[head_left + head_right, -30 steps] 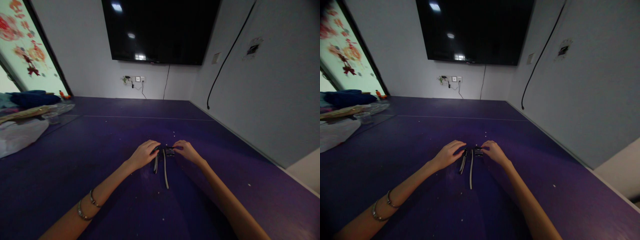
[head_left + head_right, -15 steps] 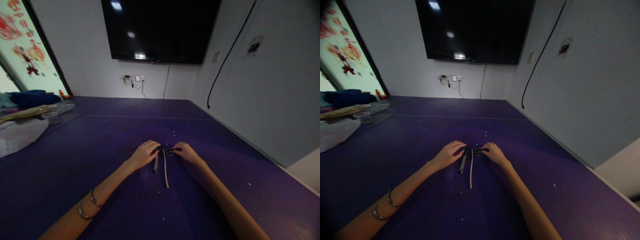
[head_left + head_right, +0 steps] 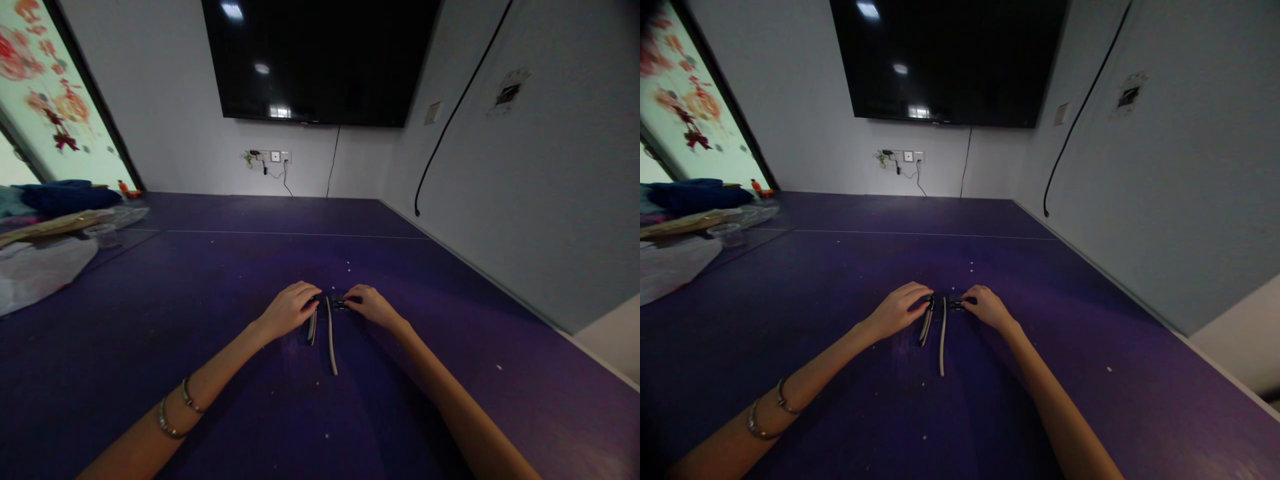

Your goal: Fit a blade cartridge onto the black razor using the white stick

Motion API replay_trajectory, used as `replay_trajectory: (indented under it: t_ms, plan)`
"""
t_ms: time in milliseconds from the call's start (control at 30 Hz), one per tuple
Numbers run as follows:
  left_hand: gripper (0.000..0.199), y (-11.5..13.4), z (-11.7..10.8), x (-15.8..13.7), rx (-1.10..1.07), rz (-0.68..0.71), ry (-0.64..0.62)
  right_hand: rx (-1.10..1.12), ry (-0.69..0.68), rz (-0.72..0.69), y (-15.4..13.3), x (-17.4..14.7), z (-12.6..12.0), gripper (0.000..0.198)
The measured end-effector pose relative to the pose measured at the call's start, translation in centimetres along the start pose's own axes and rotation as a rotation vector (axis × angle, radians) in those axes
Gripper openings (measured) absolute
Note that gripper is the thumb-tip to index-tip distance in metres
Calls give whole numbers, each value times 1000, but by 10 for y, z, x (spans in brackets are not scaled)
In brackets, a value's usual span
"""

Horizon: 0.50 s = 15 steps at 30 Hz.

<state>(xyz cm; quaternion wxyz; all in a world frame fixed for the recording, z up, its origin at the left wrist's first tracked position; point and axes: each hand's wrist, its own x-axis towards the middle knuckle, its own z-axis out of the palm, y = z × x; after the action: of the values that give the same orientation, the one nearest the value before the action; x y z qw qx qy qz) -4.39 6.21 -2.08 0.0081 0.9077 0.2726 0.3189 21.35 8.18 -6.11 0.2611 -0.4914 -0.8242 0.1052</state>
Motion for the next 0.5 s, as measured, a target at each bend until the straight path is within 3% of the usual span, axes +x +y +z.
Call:
replay_trajectory:
  t_ms: [200,500]
  plan:
    - [18,-1,0,-1,42,1,2,47,30,-41,2,1,-3,17]
    - [13,0,2,-2,129,-105,-48,96,59,-64,3,3,2,14]
